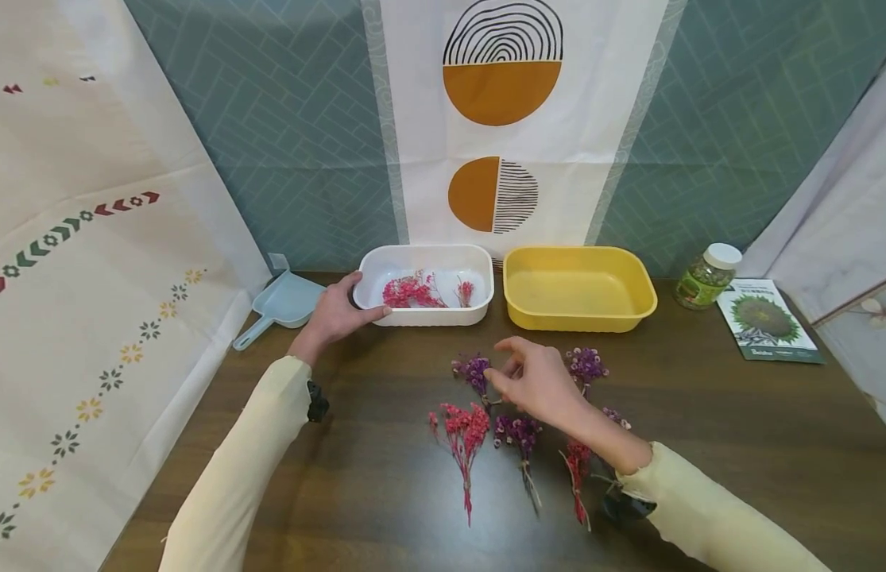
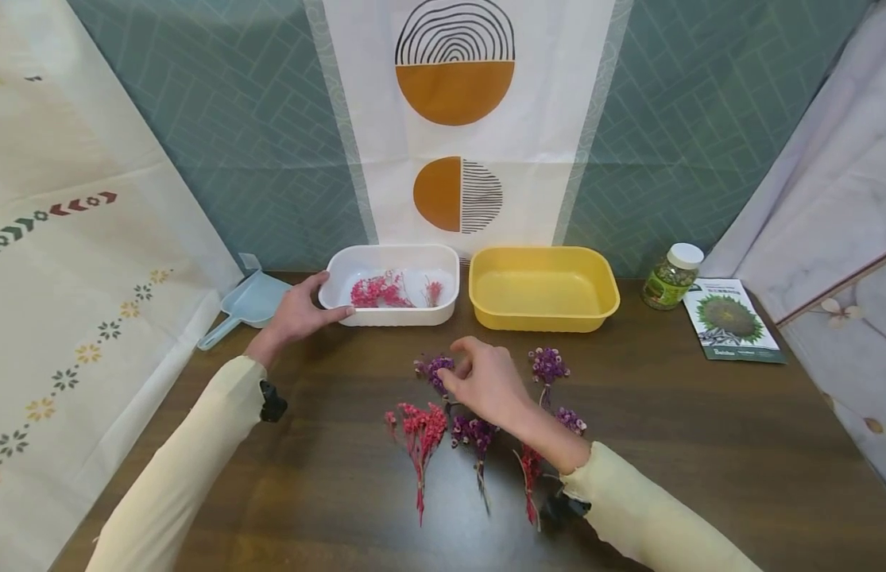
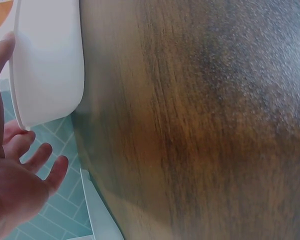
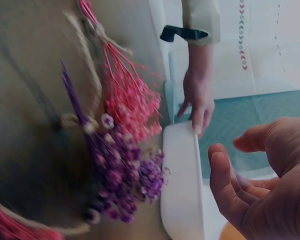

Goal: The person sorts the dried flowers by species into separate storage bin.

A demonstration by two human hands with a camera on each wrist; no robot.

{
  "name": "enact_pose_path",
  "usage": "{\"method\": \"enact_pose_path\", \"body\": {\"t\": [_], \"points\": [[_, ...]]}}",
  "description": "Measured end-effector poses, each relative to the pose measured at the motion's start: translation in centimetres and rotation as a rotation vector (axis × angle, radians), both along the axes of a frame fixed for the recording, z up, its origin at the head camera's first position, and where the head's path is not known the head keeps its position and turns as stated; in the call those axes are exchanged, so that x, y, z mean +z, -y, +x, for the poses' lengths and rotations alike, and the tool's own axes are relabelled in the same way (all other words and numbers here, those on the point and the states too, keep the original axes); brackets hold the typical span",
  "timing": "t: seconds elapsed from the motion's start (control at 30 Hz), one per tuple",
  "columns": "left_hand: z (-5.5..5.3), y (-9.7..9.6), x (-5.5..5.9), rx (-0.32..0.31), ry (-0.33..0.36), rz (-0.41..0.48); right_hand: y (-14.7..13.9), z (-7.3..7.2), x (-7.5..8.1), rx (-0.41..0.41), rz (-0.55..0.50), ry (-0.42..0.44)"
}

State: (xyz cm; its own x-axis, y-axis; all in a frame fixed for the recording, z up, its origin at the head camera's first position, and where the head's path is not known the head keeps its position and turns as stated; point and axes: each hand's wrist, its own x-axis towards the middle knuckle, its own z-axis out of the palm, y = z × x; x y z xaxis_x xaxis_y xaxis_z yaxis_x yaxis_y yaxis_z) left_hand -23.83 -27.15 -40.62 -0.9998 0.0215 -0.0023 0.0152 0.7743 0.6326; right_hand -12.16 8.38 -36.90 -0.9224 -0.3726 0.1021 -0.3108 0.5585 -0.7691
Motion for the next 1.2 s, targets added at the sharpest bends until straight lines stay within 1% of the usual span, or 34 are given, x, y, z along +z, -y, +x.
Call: {"method": "enact_pose_path", "body": {"t": [0.13, 0.23, 0.37, 0.53, 0.63, 0.73, 0.83, 0.97, 1.2], "points": [[0.0, 0.1, 0.0, 0.001, 0.008, -0.003, 0.3, 1.2, -0.7, -0.005, 0.017, 0.001], [0.1, 0.1, 0.0, -0.001, 0.010, -0.001, 0.5, 2.2, -1.2, 0.007, 0.028, 0.001], [0.1, 0.1, 0.1, 0.002, 0.012, 0.002, 0.9, 3.5, -1.7, 0.026, 0.046, 0.032], [0.1, 0.1, 0.2, 0.004, 0.018, -0.002, 1.4, 5.1, -2.4, 0.083, 0.089, 0.076], [0.1, 0.2, 0.3, 0.005, 0.020, -0.004, 1.7, 6.0, -2.9, 0.121, 0.107, 0.076], [0.1, 0.2, 0.2, 0.007, 0.025, -0.001, 2.0, 6.7, -3.4, 0.138, 0.120, 0.066], [0.0, 0.2, 0.2, 0.006, 0.024, -0.001, 2.3, 7.3, -3.8, 0.142, 0.123, 0.054], [-0.1, 0.2, 0.1, 0.004, 0.020, -0.003, 2.7, 7.7, -4.4, 0.140, 0.113, 0.057], [-0.2, 0.2, 0.0, 0.005, 0.023, -0.001, 3.1, 8.2, -5.1, 0.139, 0.109, 0.106]]}}
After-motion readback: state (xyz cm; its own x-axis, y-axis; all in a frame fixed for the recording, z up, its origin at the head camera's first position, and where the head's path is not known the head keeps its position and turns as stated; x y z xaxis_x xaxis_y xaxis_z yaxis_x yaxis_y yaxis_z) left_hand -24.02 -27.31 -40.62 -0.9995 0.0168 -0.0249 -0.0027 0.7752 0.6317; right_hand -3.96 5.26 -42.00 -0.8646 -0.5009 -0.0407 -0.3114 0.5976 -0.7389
